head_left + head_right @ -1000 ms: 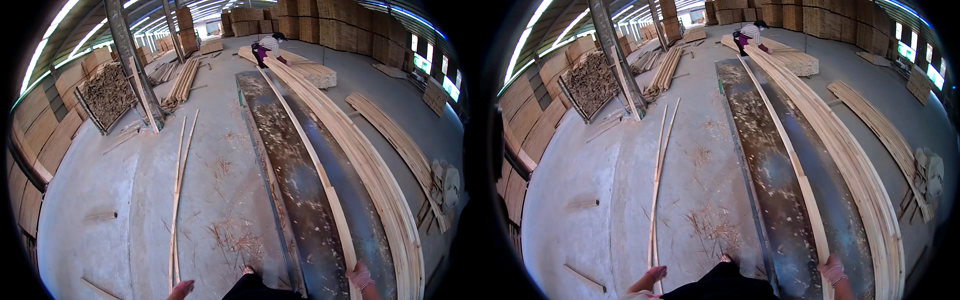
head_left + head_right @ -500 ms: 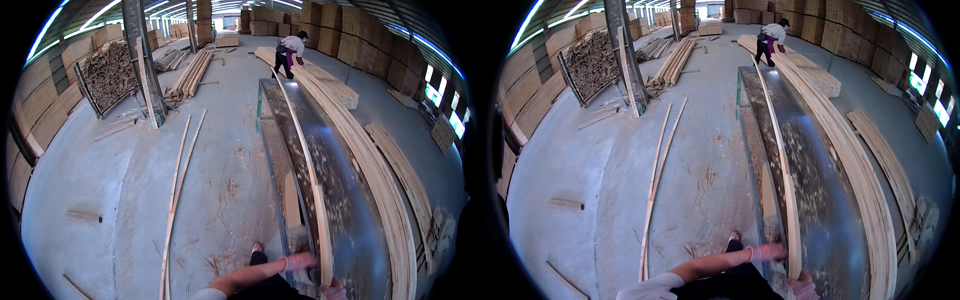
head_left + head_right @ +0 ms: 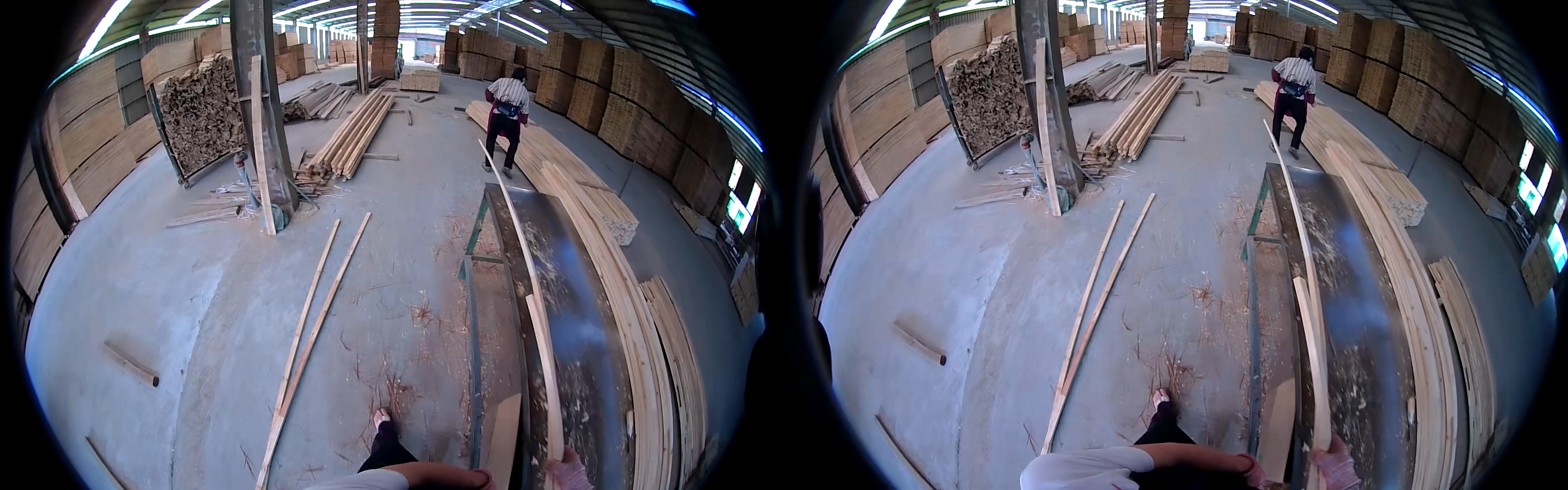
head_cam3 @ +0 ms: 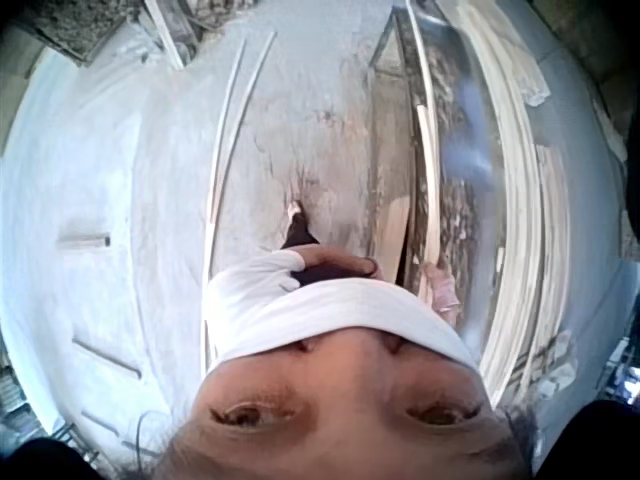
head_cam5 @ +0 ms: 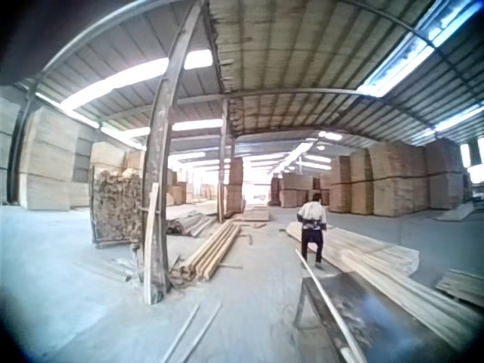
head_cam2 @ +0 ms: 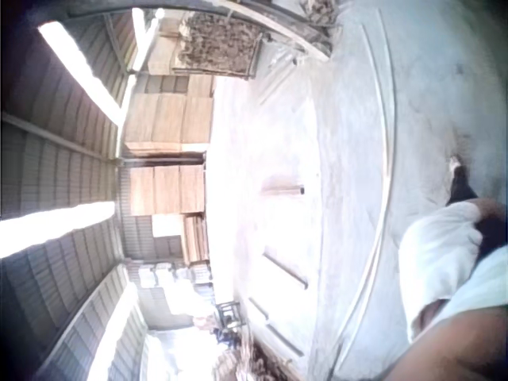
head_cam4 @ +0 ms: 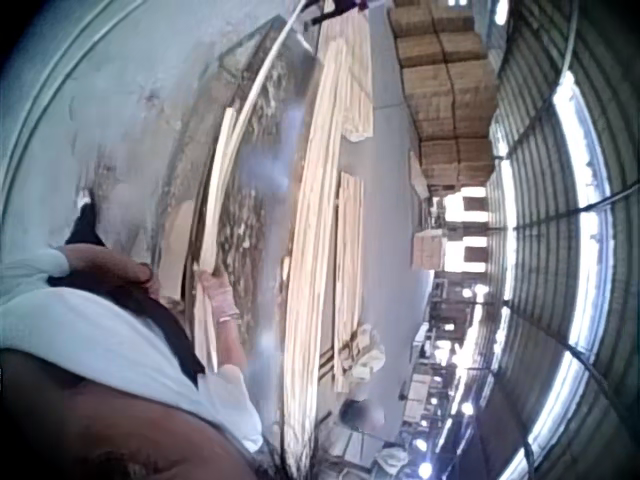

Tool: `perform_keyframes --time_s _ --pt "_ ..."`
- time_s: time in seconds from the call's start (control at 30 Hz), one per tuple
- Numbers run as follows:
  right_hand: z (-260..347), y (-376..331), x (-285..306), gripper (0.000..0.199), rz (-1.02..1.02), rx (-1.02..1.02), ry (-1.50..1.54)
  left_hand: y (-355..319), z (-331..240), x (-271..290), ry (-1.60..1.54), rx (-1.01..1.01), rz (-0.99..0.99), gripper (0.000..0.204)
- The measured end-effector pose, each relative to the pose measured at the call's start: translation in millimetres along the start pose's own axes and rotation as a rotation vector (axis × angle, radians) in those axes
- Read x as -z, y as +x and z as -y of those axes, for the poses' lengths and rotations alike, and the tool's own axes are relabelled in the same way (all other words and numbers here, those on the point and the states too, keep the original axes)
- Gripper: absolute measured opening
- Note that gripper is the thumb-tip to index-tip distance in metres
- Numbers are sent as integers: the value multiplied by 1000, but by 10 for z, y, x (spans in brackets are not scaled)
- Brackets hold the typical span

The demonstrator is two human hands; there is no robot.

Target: The person picks up long, thin wooden strips from the floor and carries them to a planer machine. They feed the strips through the machine to smooth the surface, then stack the processed wood onto a pile. Another worker is seen in the background organizing similar wooden strips.

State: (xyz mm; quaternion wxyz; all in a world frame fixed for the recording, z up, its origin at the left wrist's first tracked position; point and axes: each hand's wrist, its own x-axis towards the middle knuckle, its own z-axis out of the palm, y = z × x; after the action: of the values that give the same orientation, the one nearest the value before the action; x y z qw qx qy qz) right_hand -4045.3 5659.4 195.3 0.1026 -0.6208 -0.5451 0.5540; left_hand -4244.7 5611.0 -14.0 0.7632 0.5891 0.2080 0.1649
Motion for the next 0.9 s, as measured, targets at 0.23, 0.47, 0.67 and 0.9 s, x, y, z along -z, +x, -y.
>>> perform_keyframes --time_s 0.23,0.47,0.67,0.9 --pt "1196 1030 -276 50 -110 66 -252 -433 -475 1840 84 19 132 31" --pt "2455 2387 -566 37 -123 103 -91 -665 -800 3630 423 70 314 34" --pt "3676 3670 -566 33 -75 -66 -19 -470 -636 5930 7 48 -196 40" --pt "4448 5285 -223 28 17 -154 80 -908 -1937 7786 -179 112 -608 30"
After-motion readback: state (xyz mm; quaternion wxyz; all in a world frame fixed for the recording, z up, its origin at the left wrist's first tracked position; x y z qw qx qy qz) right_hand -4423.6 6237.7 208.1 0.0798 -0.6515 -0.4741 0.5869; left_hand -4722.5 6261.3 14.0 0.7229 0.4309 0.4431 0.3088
